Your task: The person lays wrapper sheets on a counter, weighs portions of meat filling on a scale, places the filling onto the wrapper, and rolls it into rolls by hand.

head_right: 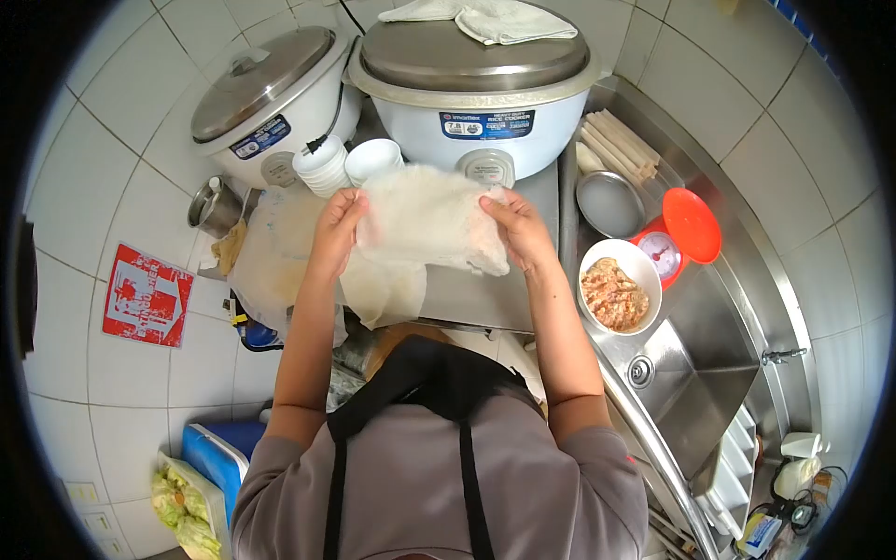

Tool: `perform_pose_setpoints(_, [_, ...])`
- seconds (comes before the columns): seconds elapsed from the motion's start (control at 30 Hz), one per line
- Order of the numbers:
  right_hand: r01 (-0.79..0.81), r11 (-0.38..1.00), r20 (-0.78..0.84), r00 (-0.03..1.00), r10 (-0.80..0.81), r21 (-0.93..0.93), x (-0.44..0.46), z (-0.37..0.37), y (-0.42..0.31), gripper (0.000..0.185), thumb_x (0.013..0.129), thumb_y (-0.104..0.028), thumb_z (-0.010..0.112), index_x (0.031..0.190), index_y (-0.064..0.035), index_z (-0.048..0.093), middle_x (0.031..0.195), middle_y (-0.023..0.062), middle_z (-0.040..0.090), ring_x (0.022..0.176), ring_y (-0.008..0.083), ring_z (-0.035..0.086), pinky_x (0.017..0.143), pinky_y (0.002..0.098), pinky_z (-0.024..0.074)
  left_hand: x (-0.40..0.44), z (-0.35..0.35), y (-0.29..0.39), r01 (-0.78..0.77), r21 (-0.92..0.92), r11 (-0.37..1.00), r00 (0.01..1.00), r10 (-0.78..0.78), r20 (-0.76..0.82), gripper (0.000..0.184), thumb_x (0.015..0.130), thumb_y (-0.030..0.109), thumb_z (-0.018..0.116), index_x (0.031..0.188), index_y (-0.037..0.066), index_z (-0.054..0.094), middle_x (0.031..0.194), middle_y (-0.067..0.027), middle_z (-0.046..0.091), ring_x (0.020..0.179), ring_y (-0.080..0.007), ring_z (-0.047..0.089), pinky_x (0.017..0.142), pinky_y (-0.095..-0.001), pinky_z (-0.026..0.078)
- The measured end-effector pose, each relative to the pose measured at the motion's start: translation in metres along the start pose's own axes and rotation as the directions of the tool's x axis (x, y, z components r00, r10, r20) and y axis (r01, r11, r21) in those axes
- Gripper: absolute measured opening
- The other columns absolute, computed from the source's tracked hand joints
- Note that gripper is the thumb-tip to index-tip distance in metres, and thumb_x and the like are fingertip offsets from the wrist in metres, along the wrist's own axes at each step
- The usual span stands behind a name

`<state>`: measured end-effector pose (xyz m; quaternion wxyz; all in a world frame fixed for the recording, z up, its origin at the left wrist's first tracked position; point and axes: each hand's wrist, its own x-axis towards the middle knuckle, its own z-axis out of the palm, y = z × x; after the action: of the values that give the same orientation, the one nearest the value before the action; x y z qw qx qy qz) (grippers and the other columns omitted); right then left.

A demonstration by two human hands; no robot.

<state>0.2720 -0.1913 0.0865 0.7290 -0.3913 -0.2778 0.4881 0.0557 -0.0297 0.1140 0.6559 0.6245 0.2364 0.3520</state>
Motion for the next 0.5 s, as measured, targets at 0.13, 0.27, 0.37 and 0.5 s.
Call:
perform_pose_setpoints(0.13, [0.123,0.992,-0.22,0.968,-0.122,-0.008,-0.002,-0.037,0.012,0.019,0.086,-0.009,0.057,0.102,0.0004,0.06,0.095,0.0115,0.065,0.087,0.0201,0.061,0.08,0.0322,0.0471,0.009,0.009,-0.016,-0.046,0.116,0.992,0.988,0.062,-0.14,0.03,0.088,0.022,0.058,0.108,-0.001,0.054,0.085,-0.0056,0.059,0.079,-0.0132,0.056,0.068,-0.0264,0.046])
perform_pose_setpoints(0.27, [-0.208,0.501,-0.401,0.86,-0.316,-0.84,-0.027,-0.118,0.056,0.031,0.076,-0.012,0.062,0.103,0.0017,0.058,0.081,0.0179,0.064,0.079,0.0227,0.063,0.071,0.0339,0.048,-0.014,-0.032,-0.086,0.006,0.842,0.54,0.978,-0.177,0.107,0.044,0.078,0.031,0.066,0.106,-0.001,0.055,0.098,-0.0191,0.058,0.089,-0.0292,0.058,0.079,-0.0382,0.046])
perform_pose_setpoints(0.37, [-0.332,0.412,-0.464,0.842,-0.275,-0.848,-0.048,-0.114,0.048,0.032,0.075,-0.011,0.062,0.104,0.0017,0.058,0.08,0.0159,0.065,0.077,0.0268,0.064,0.069,0.0348,0.0486,-0.059,-0.034,-0.102,-0.02,0.96,0.279,0.994,-0.094,0.048,0.047,0.072,0.033,0.07,0.102,0.0,0.055,0.104,-0.0215,0.054,0.096,-0.0373,0.052,0.084,-0.0436,0.043])
perform_pose_setpoints(0.5, [-0.245,0.221,-0.32,0.842,-0.434,-0.944,-0.03,-0.101,0.045,0.031,0.074,-0.01,0.064,0.104,-0.0014,0.061,0.097,0.0175,0.062,0.09,0.0308,0.06,0.077,0.0362,0.047,-0.077,-0.039,-0.117,-0.008,0.969,0.245,0.998,0.056,-0.006,0.043,0.069,0.028,0.07,0.1,0.003,0.055,0.103,-0.02,0.051,0.096,-0.0388,0.048,0.085,-0.0452,0.041])
